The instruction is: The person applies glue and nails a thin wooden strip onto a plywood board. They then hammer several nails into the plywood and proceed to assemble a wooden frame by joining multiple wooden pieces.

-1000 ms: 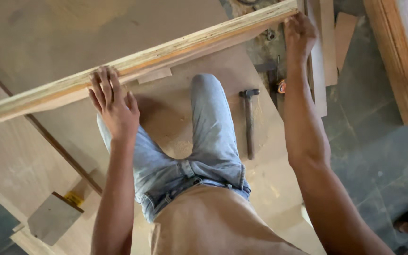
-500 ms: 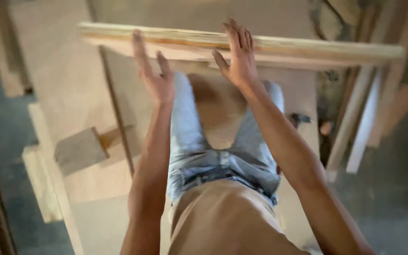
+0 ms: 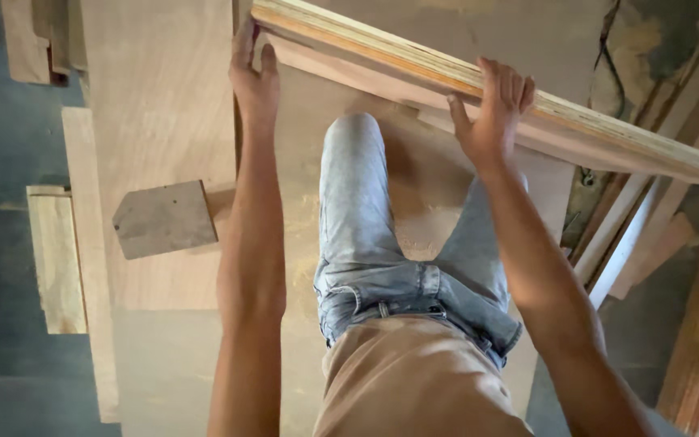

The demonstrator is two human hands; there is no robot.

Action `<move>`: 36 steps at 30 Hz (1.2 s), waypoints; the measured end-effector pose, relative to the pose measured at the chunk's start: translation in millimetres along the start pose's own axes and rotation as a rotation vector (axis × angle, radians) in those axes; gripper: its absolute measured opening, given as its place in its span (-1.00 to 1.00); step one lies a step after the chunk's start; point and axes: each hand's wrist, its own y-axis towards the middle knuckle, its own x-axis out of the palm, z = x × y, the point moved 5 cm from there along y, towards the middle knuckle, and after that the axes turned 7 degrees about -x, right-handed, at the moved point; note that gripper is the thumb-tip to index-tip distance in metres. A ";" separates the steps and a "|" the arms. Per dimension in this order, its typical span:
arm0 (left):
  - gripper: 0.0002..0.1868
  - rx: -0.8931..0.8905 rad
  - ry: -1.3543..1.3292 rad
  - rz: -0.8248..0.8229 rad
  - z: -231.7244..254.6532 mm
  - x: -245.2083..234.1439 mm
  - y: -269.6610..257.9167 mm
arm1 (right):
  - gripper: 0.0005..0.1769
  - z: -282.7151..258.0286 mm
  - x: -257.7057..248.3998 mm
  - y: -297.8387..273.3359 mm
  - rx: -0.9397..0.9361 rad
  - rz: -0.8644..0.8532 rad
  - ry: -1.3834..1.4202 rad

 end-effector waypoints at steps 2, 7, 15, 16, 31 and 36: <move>-0.50 -0.009 -0.005 0.015 6.7 3.3 0.5 | -0.31 2.3 0.2 2.7 -0.001 -0.002 -0.003; -0.60 -0.035 0.013 0.090 25.7 3.0 -4.7 | -0.34 3.8 1.4 3.1 -0.001 0.012 -0.036; -0.64 0.097 -0.022 0.139 28.9 4.1 -4.3 | -0.38 11.8 8.9 1.7 0.006 0.007 -0.053; -0.64 0.097 -0.022 0.138 25.6 5.9 -3.0 | -0.39 13.3 8.3 0.1 0.015 0.010 -0.044; -0.59 0.080 -0.148 0.089 21.4 14.9 13.5 | -0.42 1.8 5.1 3.6 -0.025 0.038 -0.110; -0.50 0.056 -0.054 0.068 37.5 12.2 10.3 | -0.39 4.2 8.7 3.6 0.004 0.024 -0.108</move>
